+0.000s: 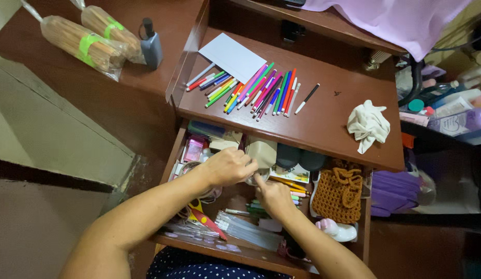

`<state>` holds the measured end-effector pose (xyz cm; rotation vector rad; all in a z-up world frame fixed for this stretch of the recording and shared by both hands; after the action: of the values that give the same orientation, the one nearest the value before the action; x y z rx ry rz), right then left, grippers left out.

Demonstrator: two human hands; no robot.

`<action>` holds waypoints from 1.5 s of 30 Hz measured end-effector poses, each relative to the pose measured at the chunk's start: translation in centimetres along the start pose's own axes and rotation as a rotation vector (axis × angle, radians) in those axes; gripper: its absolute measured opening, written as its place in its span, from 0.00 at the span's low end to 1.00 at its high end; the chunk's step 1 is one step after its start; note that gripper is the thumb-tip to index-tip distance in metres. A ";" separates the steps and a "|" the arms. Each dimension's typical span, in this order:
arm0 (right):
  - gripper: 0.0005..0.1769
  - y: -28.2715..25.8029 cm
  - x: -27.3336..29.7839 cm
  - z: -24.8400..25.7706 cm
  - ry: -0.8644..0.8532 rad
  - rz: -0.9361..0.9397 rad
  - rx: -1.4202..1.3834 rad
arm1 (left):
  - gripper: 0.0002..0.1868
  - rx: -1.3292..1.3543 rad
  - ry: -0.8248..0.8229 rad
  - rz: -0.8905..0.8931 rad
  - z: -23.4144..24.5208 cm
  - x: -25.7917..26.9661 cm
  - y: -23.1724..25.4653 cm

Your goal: The person opens a drawer and sorts through various stationery items, including pens, tape, and a small pouch. They then wipe the desk surface with a cloth and arrange colored pens on the desk. Finally, they pick up a pen and write on a piece of paper.

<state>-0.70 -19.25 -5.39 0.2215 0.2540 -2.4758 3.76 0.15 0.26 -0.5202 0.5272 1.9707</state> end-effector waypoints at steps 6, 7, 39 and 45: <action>0.26 -0.4 1.7 2.3 0.138 0.332 0.114 | 0.14 0.013 0.028 -0.057 0.5 0.1 -0.1; 0.27 -0.4 1.8 2.3 0.133 0.338 0.129 | 0.14 0.007 0.028 -0.067 0.4 0.2 -0.1; 0.15 -5.7 2.0 4.9 -0.278 0.123 -0.088 | 0.16 0.386 -0.219 0.398 0.7 0.2 -1.7; 0.08 -10.7 1.2 5.4 -0.353 0.316 -0.397 | 0.11 0.519 -0.156 0.495 3.4 3.5 -1.7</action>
<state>-8.69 -12.90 0.97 -0.3167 0.5066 -2.0542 3.36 5.29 0.84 0.1036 1.1043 2.1906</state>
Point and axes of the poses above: each hand's wrist, its own x-axis away from the middle knuckle, its own z-axis out of the back of the hand, y = z × x, the point moved 3 cm from there along -x, towards the middle knuckle, and after that the axes turned 6 degrees about x, right-handed, at the moved point
